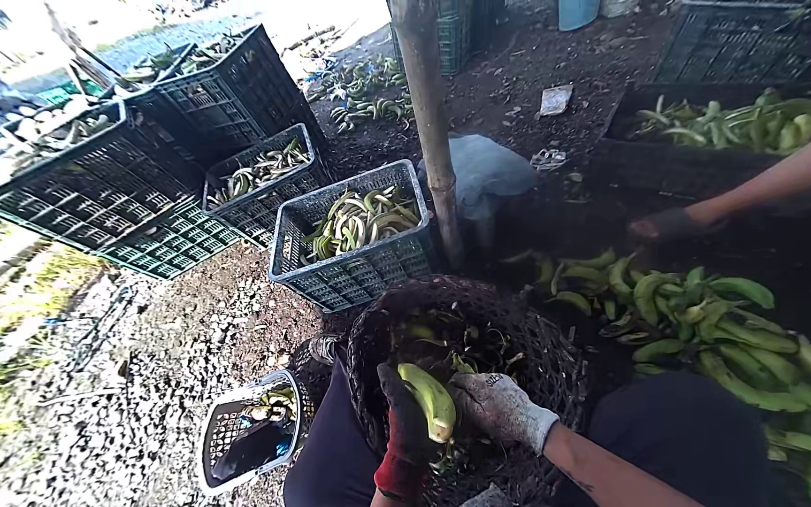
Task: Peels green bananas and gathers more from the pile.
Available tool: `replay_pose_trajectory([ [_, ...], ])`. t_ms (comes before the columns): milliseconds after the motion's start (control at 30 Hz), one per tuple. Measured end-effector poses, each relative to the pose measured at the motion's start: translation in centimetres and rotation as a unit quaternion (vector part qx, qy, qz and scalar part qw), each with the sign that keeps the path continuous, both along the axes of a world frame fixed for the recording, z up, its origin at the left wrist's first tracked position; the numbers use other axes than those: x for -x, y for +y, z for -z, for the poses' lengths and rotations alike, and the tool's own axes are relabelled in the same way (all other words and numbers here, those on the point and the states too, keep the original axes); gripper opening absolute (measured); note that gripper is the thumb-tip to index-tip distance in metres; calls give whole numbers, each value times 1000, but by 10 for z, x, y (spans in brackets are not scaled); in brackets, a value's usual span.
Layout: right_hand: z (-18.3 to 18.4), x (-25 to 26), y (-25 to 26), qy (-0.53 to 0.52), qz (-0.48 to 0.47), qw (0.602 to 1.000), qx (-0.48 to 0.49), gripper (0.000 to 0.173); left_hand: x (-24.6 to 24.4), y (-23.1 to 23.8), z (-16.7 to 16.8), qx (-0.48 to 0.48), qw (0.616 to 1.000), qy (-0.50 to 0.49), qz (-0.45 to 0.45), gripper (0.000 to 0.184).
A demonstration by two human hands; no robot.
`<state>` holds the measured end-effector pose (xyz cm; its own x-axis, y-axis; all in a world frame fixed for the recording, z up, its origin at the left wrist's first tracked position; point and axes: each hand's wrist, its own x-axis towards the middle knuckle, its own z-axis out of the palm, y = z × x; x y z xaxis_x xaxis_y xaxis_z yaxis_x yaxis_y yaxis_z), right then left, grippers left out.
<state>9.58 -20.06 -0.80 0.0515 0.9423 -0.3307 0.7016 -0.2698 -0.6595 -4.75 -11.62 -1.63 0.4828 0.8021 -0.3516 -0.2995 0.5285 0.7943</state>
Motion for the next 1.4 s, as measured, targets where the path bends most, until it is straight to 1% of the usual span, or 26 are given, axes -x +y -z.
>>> replay_pose_trajectory([
  [67, -14, -2, 0, -76, -21, 997, 12, 46, 10, 1, -2, -81, 984, 131, 85, 68],
  [100, -19, -3, 1, -107, -38, 993, 19, 44, 12, 2, -5, -87, 971, 185, 122, 58],
  [133, -22, -4, 2, -131, -56, 989, 28, 44, 12, 3, -7, -73, 963, 216, 141, 50],
  [200, -18, -11, 4, -152, -85, 984, 30, 43, 11, 4, -4, -20, 962, 210, 174, 37],
  [267, -8, -19, 8, -136, -92, 986, 32, 43, 15, 5, 2, 12, 961, 179, 210, 35],
  [300, -4, -23, 12, -127, -77, 988, 44, 43, 17, 5, 2, 19, 958, 166, 235, 34],
  [333, -2, -29, 17, -124, -39, 989, 73, 44, 19, 3, -2, 24, 949, 156, 273, 32],
  [400, 7, -57, 25, -121, 97, 977, 148, 53, 21, -16, -18, 43, 918, 151, 364, 26],
  [433, 12, -72, 25, -108, 154, 969, 160, 56, 22, -26, -23, 53, 912, 141, 383, 25],
  [467, 12, -78, 24, -85, 187, 969, 140, 57, 23, -27, -21, 59, 924, 121, 357, 27],
  [500, 7, -77, 22, -52, 195, 975, 94, 54, 21, -20, -14, 70, 950, 81, 292, 32],
  [533, 0, -66, 17, -18, 179, 983, 33, 52, 17, -8, -5, 104, 973, 13, 205, 39],
  [567, -3, -47, 9, 15, 149, 988, -39, 50, 15, 6, 0, 147, 980, -62, 122, 47],
  [633, -5, -9, -5, 34, 65, 978, -196, 48, 14, 29, 1, 199, 962, -187, 12, 54],
  [667, -3, 5, -9, 20, 26, 964, -265, 47, 12, 36, -4, 218, 951, -217, -24, 54],
  [733, 4, 19, -11, -4, -12, 944, -330, 47, 10, 38, -14, 243, 936, -246, -62, 49],
  [867, 5, 21, -8, -17, -10, 942, -334, 46, 7, 26, -20, 251, 915, -314, -33, 52],
  [967, 1, 19, -11, 5, -9, 951, -308, 49, 5, 19, -22, 245, 919, -307, -41, 52],
  [1033, -2, 19, -10, 29, -2, 964, -263, 50, 2, 17, -25, 227, 926, -298, -38, 55],
  [1133, -5, 12, -6, 73, 14, 988, -133, 51, -4, 7, -33, 181, 947, -263, -42, 55],
  [1200, -9, 9, -6, 87, 24, 991, -104, 53, -5, 4, -40, 167, 950, -261, -25, 56],
  [1233, -12, 10, -7, 78, 30, 990, -116, 54, -4, 6, -42, 160, 951, -265, -20, 58],
  [1300, -16, 14, -10, 25, 42, 982, -184, 53, -1, 12, -40, 118, 961, -247, -35, 75],
  [1333, -17, 16, -12, -5, 35, 975, -220, 52, 2, 18, -34, 96, 964, -246, -40, 80],
  [1367, -19, 16, -13, -26, 19, 969, -244, 50, 5, 24, -28, 81, 964, -248, -46, 75],
  [1400, -21, 16, -13, -33, -3, 968, -250, 48, 7, 30, -25, 77, 964, -251, -48, 65],
])
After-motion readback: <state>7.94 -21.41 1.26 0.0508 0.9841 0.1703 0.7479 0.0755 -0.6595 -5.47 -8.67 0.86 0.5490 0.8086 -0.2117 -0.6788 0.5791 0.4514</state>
